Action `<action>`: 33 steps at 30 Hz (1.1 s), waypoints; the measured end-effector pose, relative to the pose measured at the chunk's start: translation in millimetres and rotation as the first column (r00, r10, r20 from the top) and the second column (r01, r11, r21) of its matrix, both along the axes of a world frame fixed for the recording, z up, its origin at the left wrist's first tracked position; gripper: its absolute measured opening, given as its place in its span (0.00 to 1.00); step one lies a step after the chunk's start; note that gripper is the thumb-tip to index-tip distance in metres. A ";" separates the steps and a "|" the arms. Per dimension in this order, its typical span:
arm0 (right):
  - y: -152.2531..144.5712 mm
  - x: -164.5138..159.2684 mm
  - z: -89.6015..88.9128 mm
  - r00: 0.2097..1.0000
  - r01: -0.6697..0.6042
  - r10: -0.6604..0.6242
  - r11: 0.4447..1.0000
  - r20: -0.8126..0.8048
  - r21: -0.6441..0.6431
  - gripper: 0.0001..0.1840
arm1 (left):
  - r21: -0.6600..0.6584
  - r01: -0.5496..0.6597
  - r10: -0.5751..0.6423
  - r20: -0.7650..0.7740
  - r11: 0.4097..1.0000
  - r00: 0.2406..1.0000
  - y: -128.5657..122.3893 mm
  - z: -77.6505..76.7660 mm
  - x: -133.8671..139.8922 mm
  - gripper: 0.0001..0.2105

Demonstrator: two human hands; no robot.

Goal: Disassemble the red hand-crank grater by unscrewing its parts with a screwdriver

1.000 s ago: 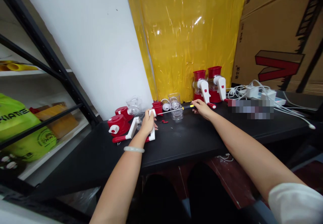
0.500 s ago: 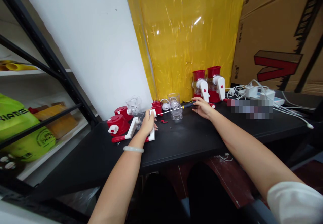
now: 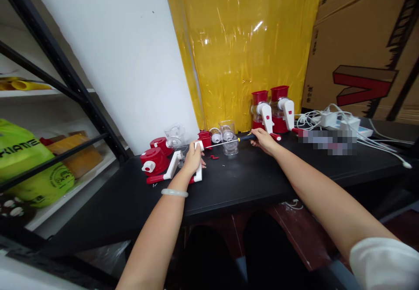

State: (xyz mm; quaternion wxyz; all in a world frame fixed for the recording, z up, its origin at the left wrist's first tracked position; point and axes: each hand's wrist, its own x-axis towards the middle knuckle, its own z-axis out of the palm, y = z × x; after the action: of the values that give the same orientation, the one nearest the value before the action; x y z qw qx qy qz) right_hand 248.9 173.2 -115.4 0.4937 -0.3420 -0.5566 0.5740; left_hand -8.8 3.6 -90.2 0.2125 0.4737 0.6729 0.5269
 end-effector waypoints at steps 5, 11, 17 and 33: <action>-6.5 -0.5 6.5 0.995 -0.025 0.019 0.997 -0.093 -0.071 0.07 | 0.005 0.014 -0.014 0.013 1.000 1.000 0.8 0.2 -0.1 0.16; -11.7 3.9 13.0 0.981 -0.077 0.058 0.992 -0.183 -0.098 0.13 | -0.004 0.025 -0.025 0.018 1.000 1.000 1.7 -0.4 -0.8 0.16; -8.5 5.7 12.7 0.979 -0.096 0.080 0.992 -0.188 -0.078 0.08 | -0.026 0.023 -0.023 -0.018 0.999 1.000 0.0 1.0 1.3 0.15; -8.8 0.8 7.0 0.997 -0.035 0.026 0.993 -0.073 -0.113 0.10 | 0.006 0.008 -0.008 -0.049 1.000 0.999 3.1 -4.1 -4.9 0.18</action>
State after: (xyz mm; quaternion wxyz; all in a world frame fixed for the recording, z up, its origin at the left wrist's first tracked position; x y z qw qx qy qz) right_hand 249.7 164.4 -108.3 0.4841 -0.3404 -0.5100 0.6243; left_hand -13.6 6.7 -94.3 0.1968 0.4898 0.6743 0.5164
